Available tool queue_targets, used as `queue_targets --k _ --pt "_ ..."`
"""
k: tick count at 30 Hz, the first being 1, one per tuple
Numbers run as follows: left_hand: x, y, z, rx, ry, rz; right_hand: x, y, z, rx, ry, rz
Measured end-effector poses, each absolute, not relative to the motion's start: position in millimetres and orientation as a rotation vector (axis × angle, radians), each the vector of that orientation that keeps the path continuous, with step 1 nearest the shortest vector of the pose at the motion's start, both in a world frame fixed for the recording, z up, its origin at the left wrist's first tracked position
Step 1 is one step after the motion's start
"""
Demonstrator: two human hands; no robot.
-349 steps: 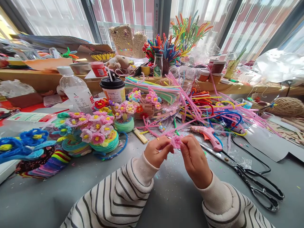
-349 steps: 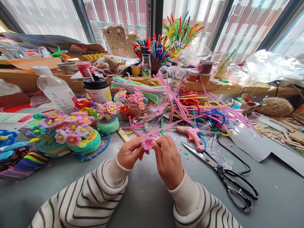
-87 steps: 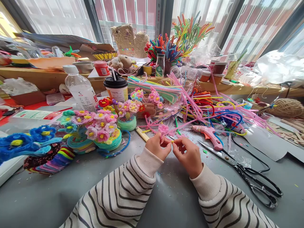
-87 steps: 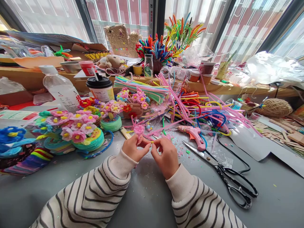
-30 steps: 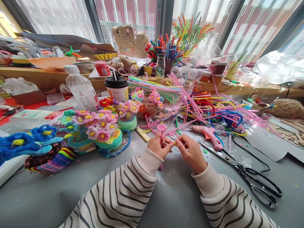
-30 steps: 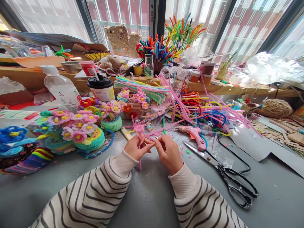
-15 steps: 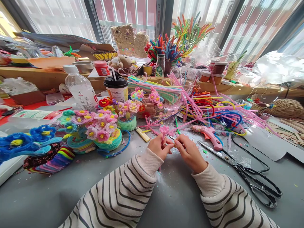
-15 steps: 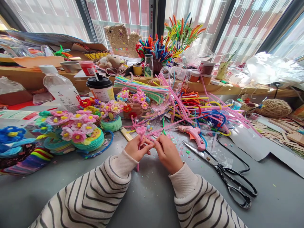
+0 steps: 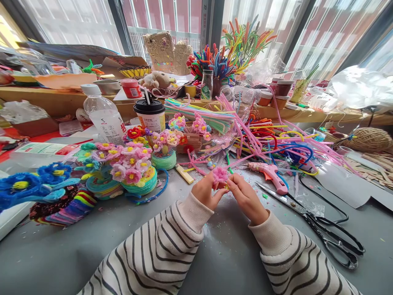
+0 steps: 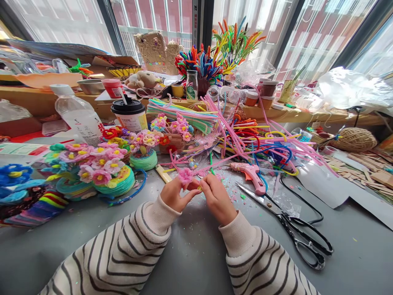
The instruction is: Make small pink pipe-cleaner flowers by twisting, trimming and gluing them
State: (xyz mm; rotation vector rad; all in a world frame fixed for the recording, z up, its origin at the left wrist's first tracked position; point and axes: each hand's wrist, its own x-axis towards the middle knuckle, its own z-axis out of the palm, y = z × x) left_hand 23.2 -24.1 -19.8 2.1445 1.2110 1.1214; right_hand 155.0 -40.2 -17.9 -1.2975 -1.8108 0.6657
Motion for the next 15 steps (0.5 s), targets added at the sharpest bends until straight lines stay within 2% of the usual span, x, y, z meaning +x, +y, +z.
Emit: queue_targets --k 15 --pt "22.3 -24.8 -19.2 2.229 1.334 1.132 155.3 -40.4 -19.5 -1.344 -1.799 0.627"
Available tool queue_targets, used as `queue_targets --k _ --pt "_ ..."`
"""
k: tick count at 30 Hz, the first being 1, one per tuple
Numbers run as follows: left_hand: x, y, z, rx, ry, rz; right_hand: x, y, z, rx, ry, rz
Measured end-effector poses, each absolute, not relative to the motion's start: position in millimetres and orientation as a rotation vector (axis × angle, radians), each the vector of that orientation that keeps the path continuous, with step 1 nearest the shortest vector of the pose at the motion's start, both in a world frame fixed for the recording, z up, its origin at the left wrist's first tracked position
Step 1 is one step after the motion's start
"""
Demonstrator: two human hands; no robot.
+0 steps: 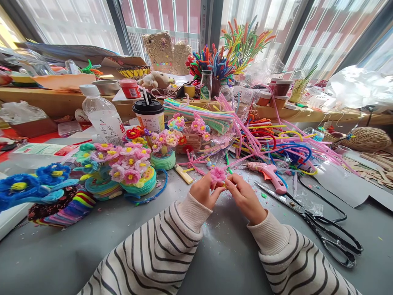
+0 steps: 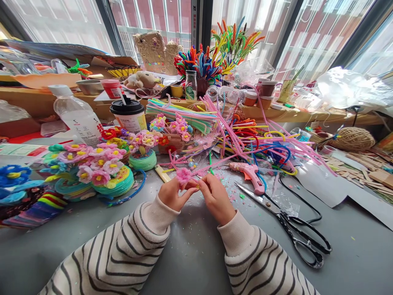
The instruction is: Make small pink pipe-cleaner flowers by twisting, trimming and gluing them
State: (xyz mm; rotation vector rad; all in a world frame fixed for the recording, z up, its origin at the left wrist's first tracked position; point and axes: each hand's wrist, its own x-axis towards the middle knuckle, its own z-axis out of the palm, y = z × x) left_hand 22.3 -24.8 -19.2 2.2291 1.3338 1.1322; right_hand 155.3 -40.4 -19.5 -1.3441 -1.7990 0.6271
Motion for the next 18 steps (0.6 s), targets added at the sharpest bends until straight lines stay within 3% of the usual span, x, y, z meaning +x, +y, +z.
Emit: queue_targets --k 8,14,18 --pt "20.9 -19.1 -26.2 2.157 1.339 1.261 169.1 -35.0 -15.8 -1.424 -1.852 0.466" --pt "17.8 -17.7 -22.5 2.146 1.387 1.278 240.2 -25.4 -13.4 -2.014 -1.575 -0.275" --pt "18.5 -20.7 -15.5 2.115 1.477 1.317 263.1 -25.8 -18.4 -2.425 -1.442 -0.411"
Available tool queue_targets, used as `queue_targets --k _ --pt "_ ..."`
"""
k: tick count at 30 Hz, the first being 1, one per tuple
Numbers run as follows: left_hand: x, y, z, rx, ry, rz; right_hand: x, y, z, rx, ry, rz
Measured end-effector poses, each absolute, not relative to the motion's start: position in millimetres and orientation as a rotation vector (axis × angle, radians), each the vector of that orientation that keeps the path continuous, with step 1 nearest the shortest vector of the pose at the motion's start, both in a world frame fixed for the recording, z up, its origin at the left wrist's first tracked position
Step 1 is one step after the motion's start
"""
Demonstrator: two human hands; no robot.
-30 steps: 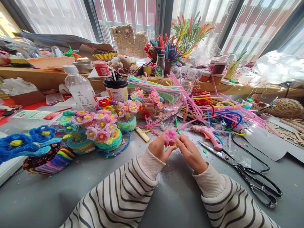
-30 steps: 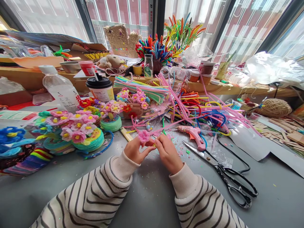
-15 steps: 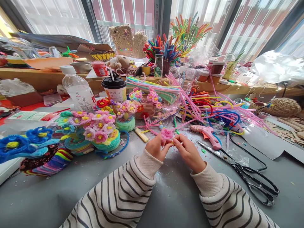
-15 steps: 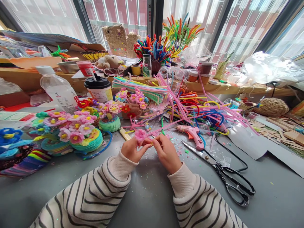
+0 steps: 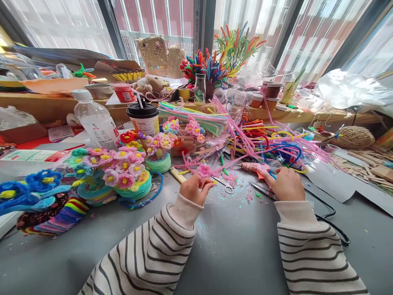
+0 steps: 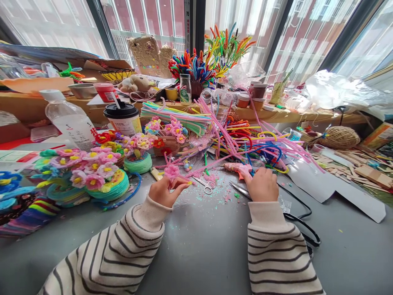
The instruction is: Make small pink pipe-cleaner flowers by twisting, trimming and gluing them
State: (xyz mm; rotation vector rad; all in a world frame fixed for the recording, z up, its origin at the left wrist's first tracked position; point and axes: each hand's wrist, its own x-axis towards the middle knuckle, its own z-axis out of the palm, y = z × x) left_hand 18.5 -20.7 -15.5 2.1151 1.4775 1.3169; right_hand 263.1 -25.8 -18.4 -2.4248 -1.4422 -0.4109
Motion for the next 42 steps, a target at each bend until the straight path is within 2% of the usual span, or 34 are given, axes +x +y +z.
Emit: queue_targets --k 6,20,30,42 --pt "21.5 -21.9 -11.9 2.097 1.472 1.339 255.7 -20.4 -28.2 -2.518 -1.582 -0.271" --pt "17.1 -15.0 -21.2 2.207 1.406 1.346 255.9 -18.8 -19.1 -2.490 -1.458 -0.146" --pt "20.1 -18.9 -16.0 2.045 1.460 1.361 259.9 -22.9 -7.7 -2.067 -1.209 -0.118" --pt "21.9 -16.7 -18.7 1.638 1.357 1.324 243.7 -26.8 -2.8 -1.993 -1.310 -0.039"
